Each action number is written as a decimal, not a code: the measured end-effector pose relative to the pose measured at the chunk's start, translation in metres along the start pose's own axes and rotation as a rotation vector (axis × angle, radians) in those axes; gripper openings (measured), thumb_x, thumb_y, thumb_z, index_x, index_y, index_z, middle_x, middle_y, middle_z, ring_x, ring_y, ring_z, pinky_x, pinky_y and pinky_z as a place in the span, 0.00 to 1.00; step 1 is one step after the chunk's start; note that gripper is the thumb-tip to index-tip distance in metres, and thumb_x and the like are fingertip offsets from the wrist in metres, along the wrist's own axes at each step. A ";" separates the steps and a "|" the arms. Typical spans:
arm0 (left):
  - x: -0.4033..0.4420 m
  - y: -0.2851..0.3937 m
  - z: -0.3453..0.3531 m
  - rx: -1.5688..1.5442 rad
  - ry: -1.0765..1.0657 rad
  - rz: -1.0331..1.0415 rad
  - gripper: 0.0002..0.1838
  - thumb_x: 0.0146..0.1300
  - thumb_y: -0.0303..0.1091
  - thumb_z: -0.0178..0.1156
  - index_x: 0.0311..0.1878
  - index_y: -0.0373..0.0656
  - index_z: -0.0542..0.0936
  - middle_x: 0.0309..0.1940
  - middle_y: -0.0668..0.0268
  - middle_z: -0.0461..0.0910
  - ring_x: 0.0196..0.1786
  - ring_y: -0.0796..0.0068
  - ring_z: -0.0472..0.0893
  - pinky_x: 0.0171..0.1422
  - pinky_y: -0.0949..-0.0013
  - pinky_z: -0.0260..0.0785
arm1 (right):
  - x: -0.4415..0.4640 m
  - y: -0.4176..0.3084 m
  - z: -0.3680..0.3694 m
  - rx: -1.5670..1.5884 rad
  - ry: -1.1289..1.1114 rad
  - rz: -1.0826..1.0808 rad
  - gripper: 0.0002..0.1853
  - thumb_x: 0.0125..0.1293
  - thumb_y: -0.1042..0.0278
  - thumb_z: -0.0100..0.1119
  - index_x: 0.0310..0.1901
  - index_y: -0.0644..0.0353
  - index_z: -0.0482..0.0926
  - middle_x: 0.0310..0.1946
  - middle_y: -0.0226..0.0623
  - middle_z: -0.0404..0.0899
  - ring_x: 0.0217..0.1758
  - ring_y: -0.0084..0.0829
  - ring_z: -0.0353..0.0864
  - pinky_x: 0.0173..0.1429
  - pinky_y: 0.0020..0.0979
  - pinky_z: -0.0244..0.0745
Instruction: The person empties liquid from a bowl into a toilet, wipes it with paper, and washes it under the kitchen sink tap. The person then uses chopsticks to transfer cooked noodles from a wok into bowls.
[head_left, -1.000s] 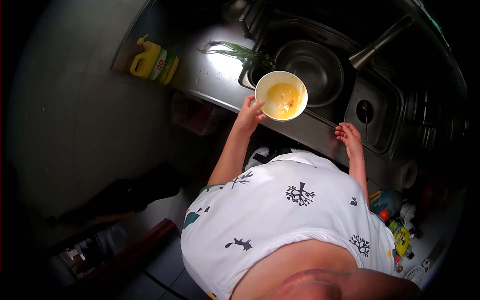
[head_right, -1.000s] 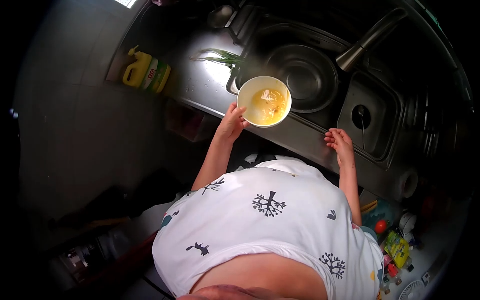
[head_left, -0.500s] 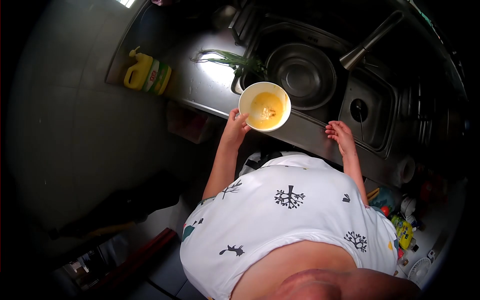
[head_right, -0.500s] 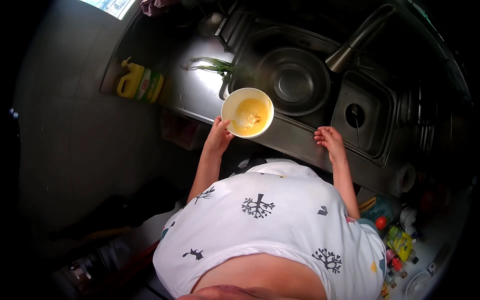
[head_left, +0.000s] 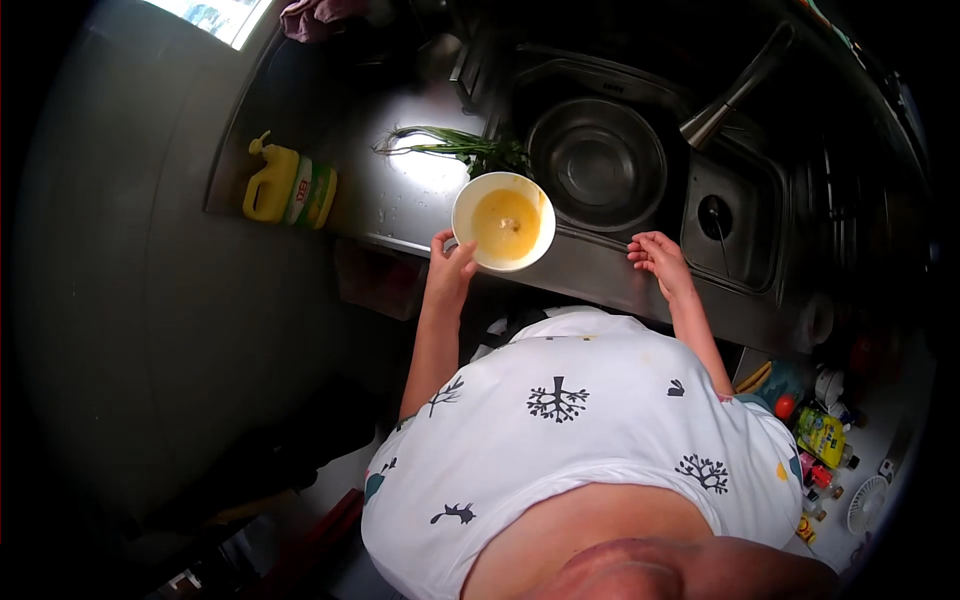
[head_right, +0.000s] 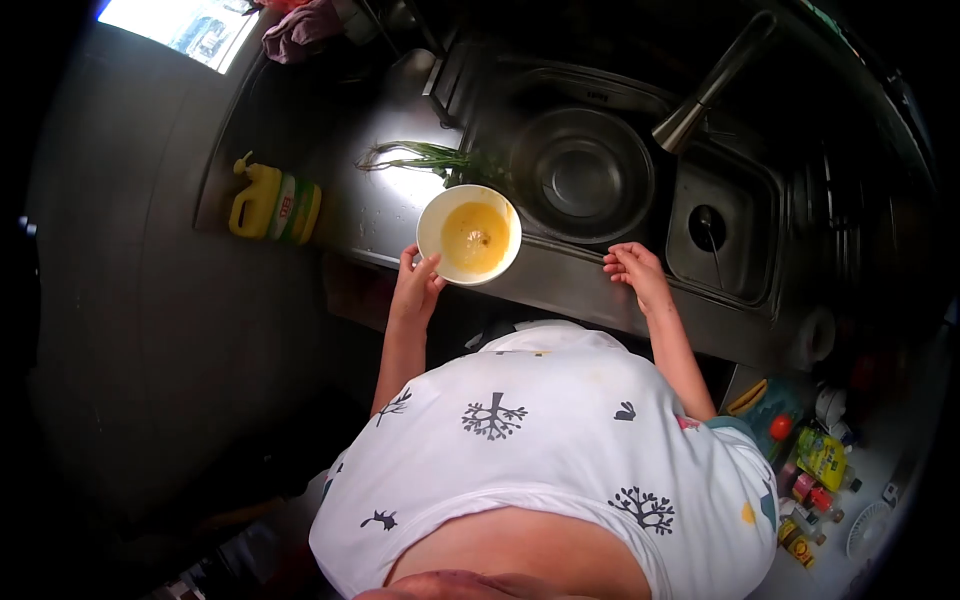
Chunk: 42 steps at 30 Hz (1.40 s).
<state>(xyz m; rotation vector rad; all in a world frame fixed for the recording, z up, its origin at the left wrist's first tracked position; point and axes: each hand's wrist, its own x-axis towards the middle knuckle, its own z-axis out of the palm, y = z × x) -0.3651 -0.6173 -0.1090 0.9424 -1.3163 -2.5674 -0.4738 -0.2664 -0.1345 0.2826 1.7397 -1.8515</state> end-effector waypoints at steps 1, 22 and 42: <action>-0.002 0.003 0.000 0.023 0.014 -0.002 0.27 0.58 0.28 0.61 0.57 0.40 0.58 0.47 0.55 0.70 0.45 0.70 0.75 0.47 0.70 0.70 | 0.000 0.001 0.003 -0.005 0.000 0.009 0.09 0.69 0.65 0.50 0.43 0.61 0.75 0.35 0.34 0.79 0.35 0.22 0.78 0.38 0.21 0.73; -0.068 -0.055 0.064 0.213 -0.550 -0.128 0.23 0.66 0.39 0.49 0.59 0.35 0.65 0.58 0.56 0.68 0.61 0.63 0.68 0.64 0.62 0.62 | -0.167 0.095 -0.112 0.104 0.439 -0.239 0.10 0.64 0.63 0.53 0.37 0.60 0.80 0.33 0.32 0.82 0.34 0.23 0.82 0.36 0.26 0.75; -0.407 -0.218 0.109 0.592 -1.345 -0.718 0.29 0.62 0.42 0.53 0.62 0.33 0.63 0.59 0.55 0.69 0.59 0.66 0.71 0.64 0.66 0.63 | -0.827 0.490 0.027 0.169 2.152 0.649 0.21 0.61 0.47 0.57 0.41 0.60 0.77 0.35 0.45 0.81 0.43 0.44 0.79 0.45 0.41 0.73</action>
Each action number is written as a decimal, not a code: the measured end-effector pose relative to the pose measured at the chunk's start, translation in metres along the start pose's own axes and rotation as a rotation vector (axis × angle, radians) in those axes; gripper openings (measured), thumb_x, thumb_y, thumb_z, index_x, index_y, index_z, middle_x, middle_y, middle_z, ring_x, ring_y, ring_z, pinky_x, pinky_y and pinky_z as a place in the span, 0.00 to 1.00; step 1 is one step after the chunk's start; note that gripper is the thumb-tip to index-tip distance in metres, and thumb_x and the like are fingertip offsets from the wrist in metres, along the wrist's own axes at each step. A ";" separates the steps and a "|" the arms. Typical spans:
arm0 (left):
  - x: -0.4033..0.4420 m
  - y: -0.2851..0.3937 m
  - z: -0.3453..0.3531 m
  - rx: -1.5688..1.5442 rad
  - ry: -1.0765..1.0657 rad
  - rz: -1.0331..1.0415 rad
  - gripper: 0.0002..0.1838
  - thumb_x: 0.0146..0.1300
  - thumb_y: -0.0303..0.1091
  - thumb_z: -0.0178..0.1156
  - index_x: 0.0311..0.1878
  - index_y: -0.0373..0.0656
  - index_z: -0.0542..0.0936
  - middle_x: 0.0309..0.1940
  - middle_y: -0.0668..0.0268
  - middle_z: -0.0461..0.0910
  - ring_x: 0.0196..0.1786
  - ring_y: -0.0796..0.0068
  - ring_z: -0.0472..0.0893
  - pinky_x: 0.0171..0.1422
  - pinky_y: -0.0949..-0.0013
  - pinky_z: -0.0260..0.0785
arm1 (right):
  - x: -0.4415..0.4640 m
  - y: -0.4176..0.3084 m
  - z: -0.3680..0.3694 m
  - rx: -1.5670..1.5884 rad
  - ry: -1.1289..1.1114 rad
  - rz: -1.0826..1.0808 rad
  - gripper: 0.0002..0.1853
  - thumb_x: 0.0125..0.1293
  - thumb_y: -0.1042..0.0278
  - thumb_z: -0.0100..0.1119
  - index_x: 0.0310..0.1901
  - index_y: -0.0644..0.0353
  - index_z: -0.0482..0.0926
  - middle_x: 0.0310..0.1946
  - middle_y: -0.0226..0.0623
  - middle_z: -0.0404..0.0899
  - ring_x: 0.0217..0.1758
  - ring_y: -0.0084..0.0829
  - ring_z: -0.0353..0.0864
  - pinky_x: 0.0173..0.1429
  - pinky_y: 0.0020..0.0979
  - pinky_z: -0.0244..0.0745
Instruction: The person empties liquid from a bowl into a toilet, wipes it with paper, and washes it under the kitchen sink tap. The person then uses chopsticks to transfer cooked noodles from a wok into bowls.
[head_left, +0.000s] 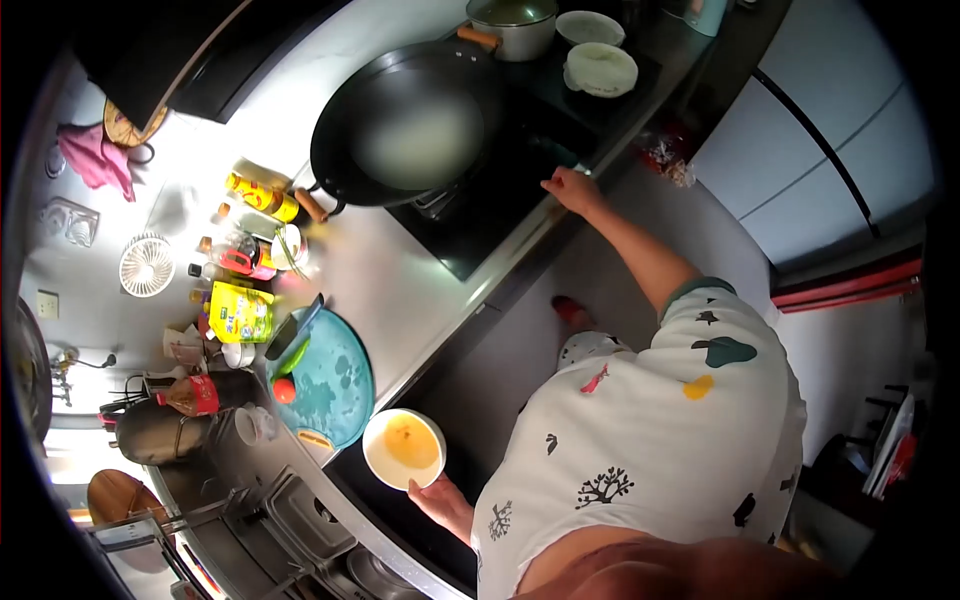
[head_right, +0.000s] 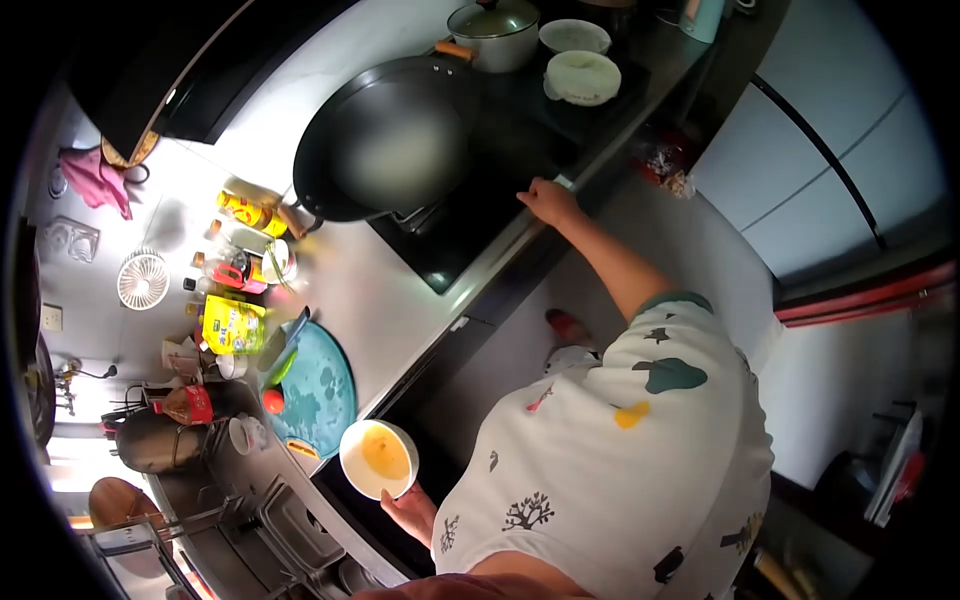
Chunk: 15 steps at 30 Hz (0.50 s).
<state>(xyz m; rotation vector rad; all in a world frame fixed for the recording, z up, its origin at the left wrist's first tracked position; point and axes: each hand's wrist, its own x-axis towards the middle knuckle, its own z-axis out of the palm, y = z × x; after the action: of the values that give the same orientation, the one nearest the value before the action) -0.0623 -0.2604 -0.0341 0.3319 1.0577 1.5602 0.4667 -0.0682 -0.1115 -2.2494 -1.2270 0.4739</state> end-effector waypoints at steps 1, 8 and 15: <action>-0.002 -0.011 0.016 0.007 0.006 -0.008 0.29 0.62 0.41 0.53 0.62 0.33 0.64 0.59 0.55 0.70 0.60 0.66 0.71 0.64 0.66 0.63 | 0.023 0.003 -0.009 -0.071 0.034 -0.036 0.23 0.62 0.46 0.56 0.45 0.60 0.74 0.37 0.45 0.80 0.45 0.45 0.79 0.46 0.41 0.74; -0.017 -0.131 0.075 -0.136 -0.026 -0.204 0.27 0.62 0.37 0.54 0.62 0.36 0.65 0.57 0.58 0.73 0.59 0.66 0.73 0.64 0.64 0.63 | 0.103 -0.001 -0.024 -0.406 -0.146 -0.321 0.30 0.62 0.42 0.53 0.55 0.61 0.69 0.45 0.44 0.79 0.50 0.41 0.78 0.48 0.39 0.74; -0.042 -0.178 0.133 -0.026 -0.092 -0.244 0.29 0.62 0.36 0.53 0.64 0.33 0.61 0.62 0.56 0.68 0.64 0.62 0.68 0.70 0.60 0.57 | 0.129 -0.004 -0.011 -0.539 -0.397 -0.447 0.26 0.65 0.48 0.51 0.57 0.58 0.68 0.46 0.41 0.79 0.52 0.37 0.78 0.50 0.36 0.74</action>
<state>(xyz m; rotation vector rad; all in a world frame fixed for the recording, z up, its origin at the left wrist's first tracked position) 0.1589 -0.2523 -0.0832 0.2441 0.9673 1.3271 0.5375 0.0397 -0.1068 -2.2429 -2.2213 0.4642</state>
